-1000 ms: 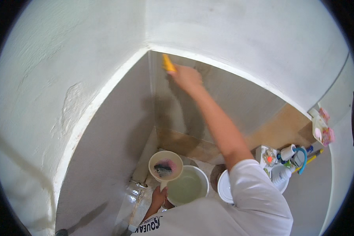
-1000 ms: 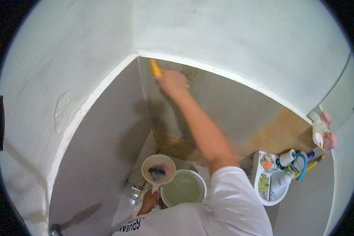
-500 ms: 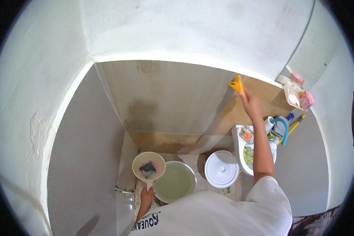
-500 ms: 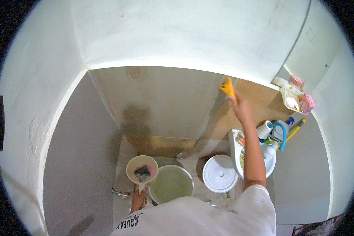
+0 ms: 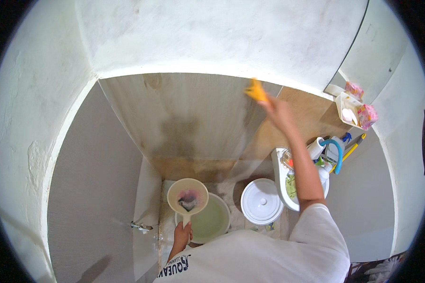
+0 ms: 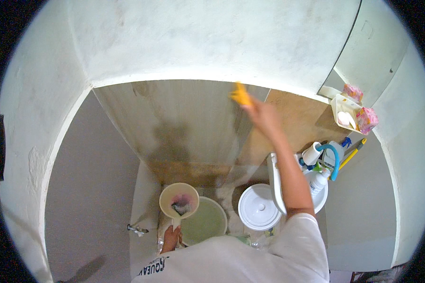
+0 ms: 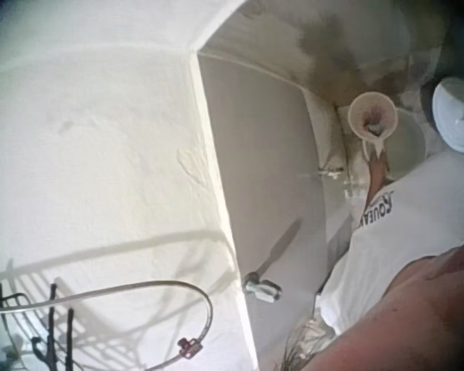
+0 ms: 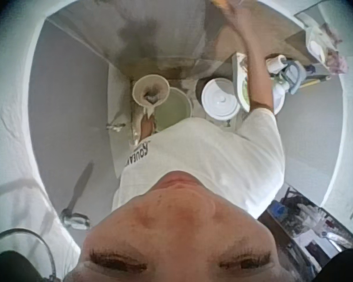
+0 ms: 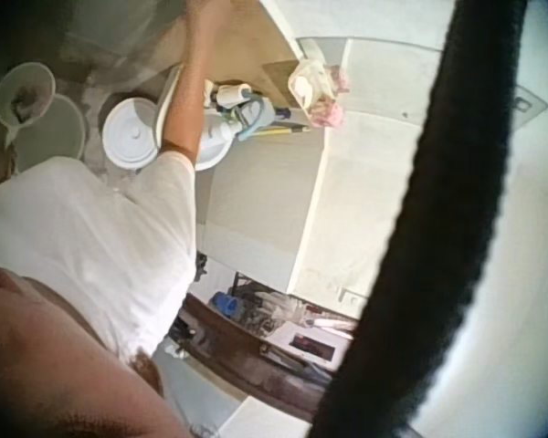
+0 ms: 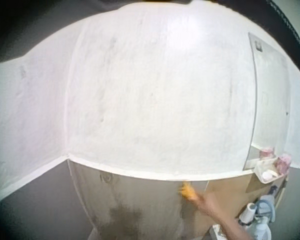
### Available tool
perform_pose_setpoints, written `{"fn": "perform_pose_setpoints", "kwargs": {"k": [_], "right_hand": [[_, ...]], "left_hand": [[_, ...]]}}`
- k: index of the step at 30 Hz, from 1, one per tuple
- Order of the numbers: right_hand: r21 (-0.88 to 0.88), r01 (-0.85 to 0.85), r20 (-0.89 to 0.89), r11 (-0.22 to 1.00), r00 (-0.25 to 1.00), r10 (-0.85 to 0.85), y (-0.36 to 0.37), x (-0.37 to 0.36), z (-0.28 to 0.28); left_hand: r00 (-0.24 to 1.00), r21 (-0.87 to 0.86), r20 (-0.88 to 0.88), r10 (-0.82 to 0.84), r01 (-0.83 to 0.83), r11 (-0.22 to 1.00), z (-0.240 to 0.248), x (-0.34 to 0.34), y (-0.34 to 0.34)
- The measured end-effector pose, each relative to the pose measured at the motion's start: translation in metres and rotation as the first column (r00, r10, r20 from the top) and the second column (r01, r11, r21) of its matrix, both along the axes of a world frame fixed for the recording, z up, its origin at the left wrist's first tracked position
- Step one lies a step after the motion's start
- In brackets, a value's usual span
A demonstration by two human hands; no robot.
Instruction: The person dips a sponge into a bucket of soapy water, scrubs the tiled bathroom walls, and uses a yellow scraper tool on the tiles and around the faucet.
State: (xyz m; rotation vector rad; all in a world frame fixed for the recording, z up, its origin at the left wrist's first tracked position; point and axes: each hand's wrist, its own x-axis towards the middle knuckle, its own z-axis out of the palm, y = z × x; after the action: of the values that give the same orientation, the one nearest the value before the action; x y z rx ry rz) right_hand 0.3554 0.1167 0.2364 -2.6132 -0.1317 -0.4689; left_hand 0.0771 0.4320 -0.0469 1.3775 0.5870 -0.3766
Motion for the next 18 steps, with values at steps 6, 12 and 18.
{"fn": "perform_pose_setpoints", "kwargs": {"k": [6, 12, 18], "right_hand": [[-0.113, -0.091, -0.067, 0.989, 0.994, 0.084, 0.07, 0.018, 0.009], [0.113, -0.114, 0.086, 0.987, 0.991, 0.104, -0.012, 0.003, -0.022], [-0.208, -0.296, -0.051, 0.932, 0.955, 0.292, 0.207, 0.065, -0.027]], "left_hand": [[0.997, -0.034, -0.041, 0.059, -0.06, 0.998, -0.022, -0.009, 0.0], [0.998, 0.089, -0.041, 0.046, -0.043, 0.995, -0.013, -0.015, 0.017], [0.998, 0.167, 0.068, 0.016, -0.028, 0.986, -0.028, -0.018, 0.044]]}}
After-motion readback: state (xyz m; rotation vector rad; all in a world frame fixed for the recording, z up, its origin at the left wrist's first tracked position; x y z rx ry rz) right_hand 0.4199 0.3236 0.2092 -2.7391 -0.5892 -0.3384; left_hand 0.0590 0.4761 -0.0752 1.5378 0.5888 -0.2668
